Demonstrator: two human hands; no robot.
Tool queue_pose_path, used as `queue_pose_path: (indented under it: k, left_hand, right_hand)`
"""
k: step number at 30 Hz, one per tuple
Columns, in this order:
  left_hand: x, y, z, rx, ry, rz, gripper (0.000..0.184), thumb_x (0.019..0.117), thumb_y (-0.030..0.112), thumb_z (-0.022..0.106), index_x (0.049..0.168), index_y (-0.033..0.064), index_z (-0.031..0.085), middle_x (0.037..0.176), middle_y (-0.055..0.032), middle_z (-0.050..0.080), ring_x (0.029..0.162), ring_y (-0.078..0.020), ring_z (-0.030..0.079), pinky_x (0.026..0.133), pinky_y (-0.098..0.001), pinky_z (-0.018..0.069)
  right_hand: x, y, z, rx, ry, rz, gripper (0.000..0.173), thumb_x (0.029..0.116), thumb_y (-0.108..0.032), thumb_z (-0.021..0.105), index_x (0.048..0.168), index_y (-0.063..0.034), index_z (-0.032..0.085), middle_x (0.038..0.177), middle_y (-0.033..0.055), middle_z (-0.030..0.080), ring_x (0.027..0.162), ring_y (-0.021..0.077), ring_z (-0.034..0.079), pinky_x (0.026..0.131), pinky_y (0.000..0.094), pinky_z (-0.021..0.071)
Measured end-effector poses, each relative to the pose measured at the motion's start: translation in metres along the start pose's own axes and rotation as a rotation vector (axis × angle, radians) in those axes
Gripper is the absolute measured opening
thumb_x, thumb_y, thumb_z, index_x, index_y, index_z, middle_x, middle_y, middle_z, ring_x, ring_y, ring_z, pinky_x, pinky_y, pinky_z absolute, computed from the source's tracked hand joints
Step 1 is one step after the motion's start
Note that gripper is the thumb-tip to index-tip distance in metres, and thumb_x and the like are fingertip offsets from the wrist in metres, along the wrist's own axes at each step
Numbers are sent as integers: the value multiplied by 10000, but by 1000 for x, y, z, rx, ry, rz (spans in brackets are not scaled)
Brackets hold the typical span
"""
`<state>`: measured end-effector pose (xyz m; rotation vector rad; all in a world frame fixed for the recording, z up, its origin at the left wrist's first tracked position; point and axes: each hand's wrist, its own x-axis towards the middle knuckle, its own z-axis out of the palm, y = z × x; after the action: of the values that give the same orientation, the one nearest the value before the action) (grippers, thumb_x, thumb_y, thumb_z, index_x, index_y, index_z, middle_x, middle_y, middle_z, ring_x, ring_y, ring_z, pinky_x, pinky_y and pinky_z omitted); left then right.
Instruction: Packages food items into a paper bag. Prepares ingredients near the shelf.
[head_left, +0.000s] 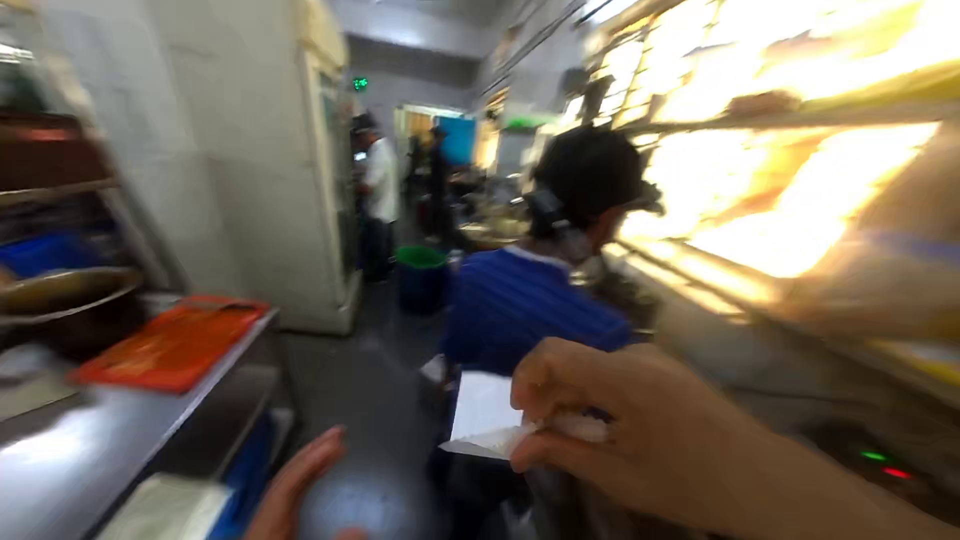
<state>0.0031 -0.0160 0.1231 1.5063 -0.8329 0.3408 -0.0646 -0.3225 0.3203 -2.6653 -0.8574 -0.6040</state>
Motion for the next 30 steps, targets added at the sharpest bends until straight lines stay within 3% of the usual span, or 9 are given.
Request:
queue_pose_path:
  k: [3, 7, 11, 14, 17, 23, 25, 28, 30]
  left_hand:
    - [-5, 30, -48, 19, -19, 10, 463, 984, 344, 691, 1368, 96, 622, 1332, -97, 673, 1228, -252, 646, 1061, -462, 542]
    - [-61, 26, -131, 187, 33, -179, 234, 1035, 263, 615, 1111, 93, 756, 1028, 5, 762, 955, -70, 716, 879, -311, 612]
    - [-124, 28, -195, 268, 242, -456, 207, 993, 259, 659, 1044, 90, 768, 895, 6, 750, 795, -65, 694, 749, -293, 596]
    - [-161, 35, -228, 293, 429, -563, 199, 943, 218, 710, 1067, 70, 762, 918, -7, 758, 821, -77, 712, 784, -311, 614]
    - [-189, 41, -249, 342, 615, -612, 181, 914, 210, 735, 1039, 82, 762, 904, 14, 761, 819, -73, 726, 777, -301, 631]
    - [-212, 28, -266, 533, 1014, -655, 153, 953, 249, 712, 1017, 133, 788, 890, 41, 766, 773, -74, 727, 724, -295, 638]
    - [-205, 14, -267, 624, 1117, -600, 146, 953, 216, 714, 1026, 118, 793, 964, 27, 776, 840, -83, 741, 770, -300, 650]
    - [-187, -20, -269, 767, 1193, -466, 138, 942, 156, 720, 1043, 103, 799, 1135, -28, 765, 1052, -142, 731, 916, -362, 635]
    - [-171, -42, -269, 844, 1226, -430, 128, 937, 165, 728, 1034, 133, 804, 1183, -33, 755, 1160, -185, 693, 1041, -444, 561]
  right_hand:
    - [54, -38, 105, 323, -169, -10, 321, 884, -391, 797, 1079, -183, 648, 826, -111, 715, 726, -11, 677, 647, 210, 594]
    - [113, -109, 205, 449, -313, -134, 353, 894, -354, 796, 1113, -126, 640, 853, -31, 733, 754, 84, 707, 683, 313, 609]
    - [151, -176, 281, 272, -107, -436, 287, 941, -343, 735, 1065, -91, 675, 998, 72, 710, 887, 206, 717, 725, 375, 628]
    - [163, -226, 323, 234, -78, -657, 203, 1012, -271, 650, 1063, -83, 705, 1051, 114, 707, 949, 248, 718, 762, 357, 626]
    - [185, -255, 369, 195, -192, -747, 233, 978, -256, 679, 1128, -79, 687, 1169, 114, 711, 1127, 270, 697, 951, 399, 595]
    - [229, -285, 441, 207, -60, -1005, 151, 986, -243, 628, 935, -112, 683, 775, 44, 660, 673, 218, 658, 584, 366, 544]
    - [240, -289, 460, 210, -67, -1107, 102, 937, -157, 644, 880, -104, 710, 748, 42, 665, 726, 222, 662, 647, 377, 525]
    - [264, -282, 489, 257, -135, -1226, 145, 952, -93, 619, 1008, -47, 745, 974, 108, 751, 988, 255, 722, 901, 396, 577]
    - [285, -269, 502, 325, -242, -1242, 169, 947, -160, 648, 1021, -44, 745, 983, 117, 755, 974, 258, 733, 892, 400, 591]
